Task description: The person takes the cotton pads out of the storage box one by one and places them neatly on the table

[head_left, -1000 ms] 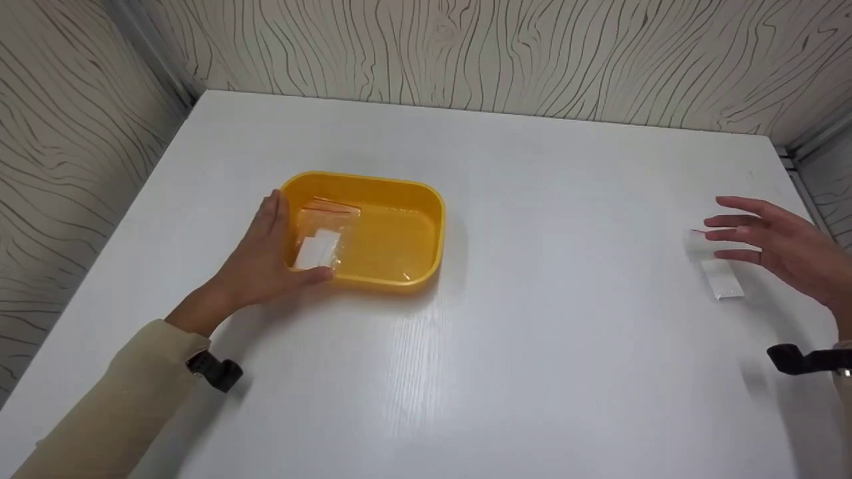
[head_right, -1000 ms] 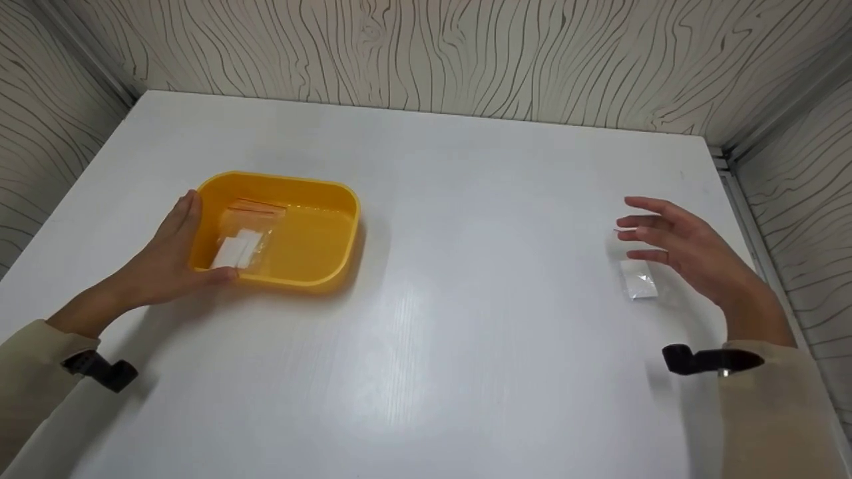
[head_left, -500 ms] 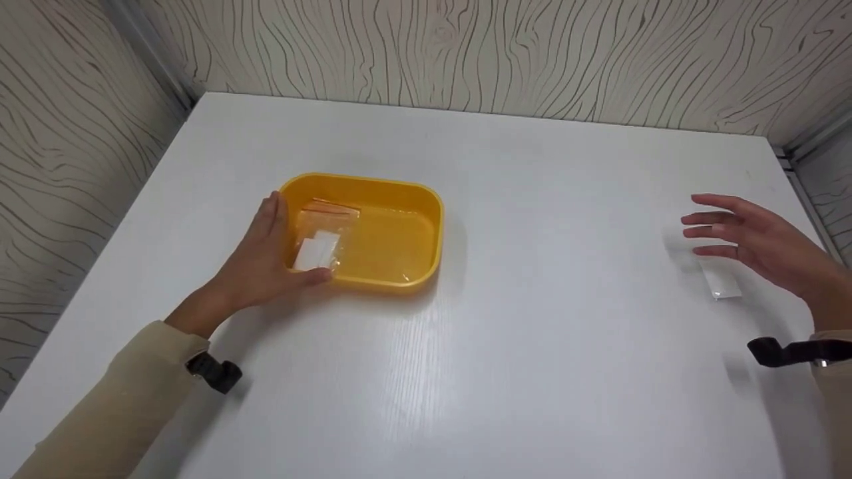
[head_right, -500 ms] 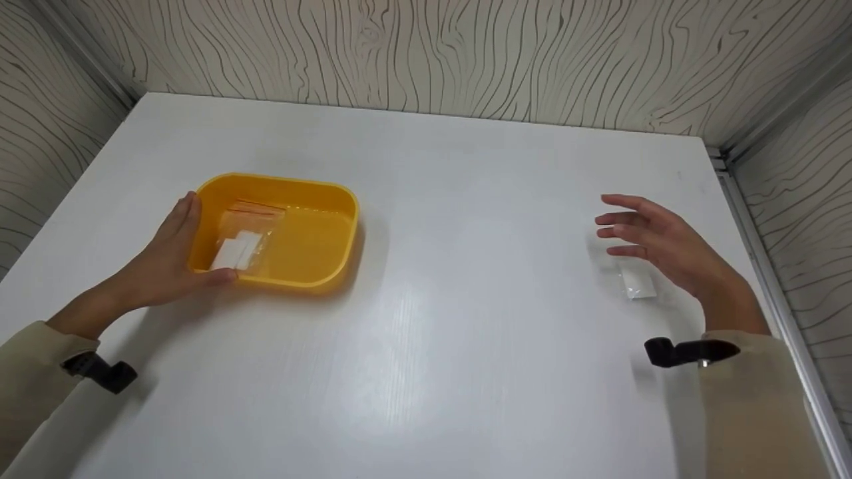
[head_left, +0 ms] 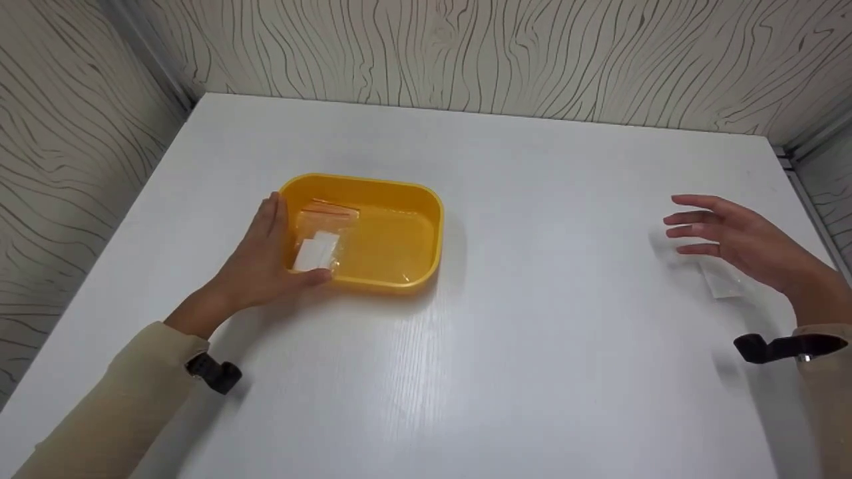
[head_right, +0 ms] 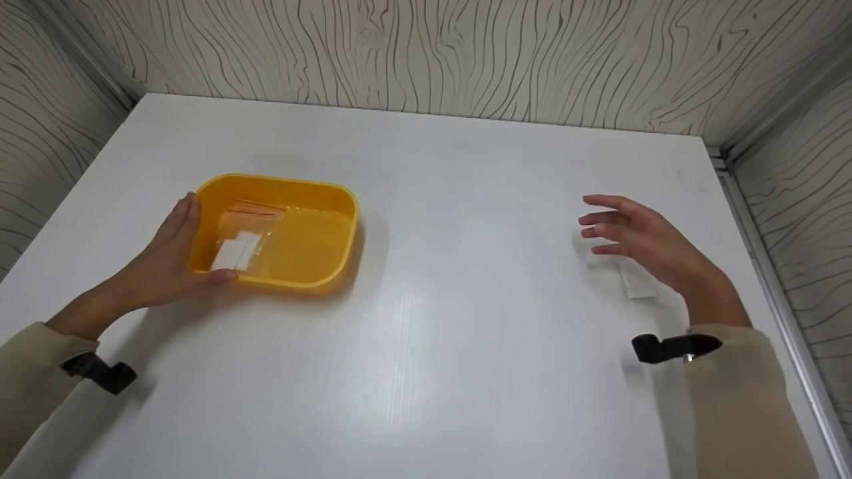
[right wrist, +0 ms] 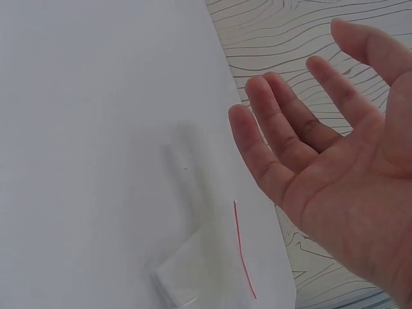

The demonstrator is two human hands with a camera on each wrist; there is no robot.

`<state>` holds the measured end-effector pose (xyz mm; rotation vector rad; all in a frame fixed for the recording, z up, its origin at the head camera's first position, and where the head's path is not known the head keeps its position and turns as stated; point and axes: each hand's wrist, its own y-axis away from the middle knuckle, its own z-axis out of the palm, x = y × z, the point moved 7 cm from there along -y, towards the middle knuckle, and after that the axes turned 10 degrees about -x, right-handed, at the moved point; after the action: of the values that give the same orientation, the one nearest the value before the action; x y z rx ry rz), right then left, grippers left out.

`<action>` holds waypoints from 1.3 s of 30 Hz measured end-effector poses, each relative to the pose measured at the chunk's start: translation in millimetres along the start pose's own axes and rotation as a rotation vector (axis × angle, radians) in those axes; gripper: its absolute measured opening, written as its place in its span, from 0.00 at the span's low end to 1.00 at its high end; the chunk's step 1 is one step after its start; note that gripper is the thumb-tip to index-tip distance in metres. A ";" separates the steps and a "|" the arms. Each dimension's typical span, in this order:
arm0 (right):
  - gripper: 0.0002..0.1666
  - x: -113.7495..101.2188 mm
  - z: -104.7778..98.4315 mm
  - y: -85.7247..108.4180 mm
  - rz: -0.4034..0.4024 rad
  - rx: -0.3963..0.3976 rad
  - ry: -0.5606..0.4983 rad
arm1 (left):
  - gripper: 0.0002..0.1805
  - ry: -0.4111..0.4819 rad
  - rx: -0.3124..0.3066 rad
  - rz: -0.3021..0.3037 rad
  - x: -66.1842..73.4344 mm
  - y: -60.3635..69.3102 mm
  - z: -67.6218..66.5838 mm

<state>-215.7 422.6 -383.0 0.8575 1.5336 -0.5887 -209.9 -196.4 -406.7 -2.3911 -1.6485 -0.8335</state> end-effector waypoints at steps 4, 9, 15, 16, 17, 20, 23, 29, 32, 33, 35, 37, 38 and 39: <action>0.31 -3.0 4.0 -4.2 0.010 -0.008 0.035 | 0.77 0.006 -0.004 -0.007 -0.9 -0.1 0.8; 0.30 -8.3 10.4 -10.6 -0.003 -0.030 0.041 | 0.77 0.007 -0.014 -0.017 -1.9 -0.7 1.3; 0.30 -11.1 15.2 -18.7 0.014 -0.024 0.021 | 0.77 0.003 -0.022 -0.026 -2.9 -1.3 1.8; 0.30 -11.6 16.1 -20.3 0.012 -0.027 0.012 | 0.77 0.002 -0.019 -0.025 -3.0 -1.6 1.9; 0.30 -12.2 17.1 -22.0 0.009 -0.029 0.012 | 0.77 0.001 -0.019 -0.026 -3.0 -1.8 2.1; 0.29 -14.3 21.0 -27.3 -0.015 -0.051 -0.001 | 0.77 0.003 -0.021 -0.031 -3.2 -2.3 2.6; 0.29 -16.0 25.3 -32.9 -0.035 -0.075 -0.011 | 0.78 0.007 -0.027 -0.044 -3.6 -2.0 3.1; 0.29 -19.8 32.1 -43.1 -0.060 -0.097 -0.019 | 0.77 0.010 0.027 0.020 0.8 -1.4 -0.4; 0.29 -21.6 35.6 -47.7 -0.064 -0.101 -0.020 | 0.77 0.007 0.031 0.025 1.4 -1.3 -0.3; 0.29 -22.1 36.7 -49.3 -0.063 -0.103 -0.023 | 0.77 0.007 0.025 0.018 1.0 -1.3 0.1; 0.29 -23.5 39.3 -52.7 -0.069 -0.115 -0.028 | 0.77 0.008 0.019 0.008 0.6 -1.4 0.7; 0.29 -24.7 41.8 -55.9 -0.077 -0.129 -0.041 | 0.77 0.007 0.016 0.003 0.2 -1.5 1.0; 0.29 -25.3 43.1 -57.3 -0.081 -0.136 -0.046 | 0.77 0.007 0.015 0.002 0.1 -1.5 1.0; 0.29 -25.8 44.2 -58.6 -0.086 -0.142 -0.050 | 0.77 0.008 0.014 0.002 -0.1 -1.4 0.9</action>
<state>-235.4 348.3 -370.6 0.6662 1.5529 -0.5522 -210.9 -195.5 -407.8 -2.3765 -1.6429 -0.8268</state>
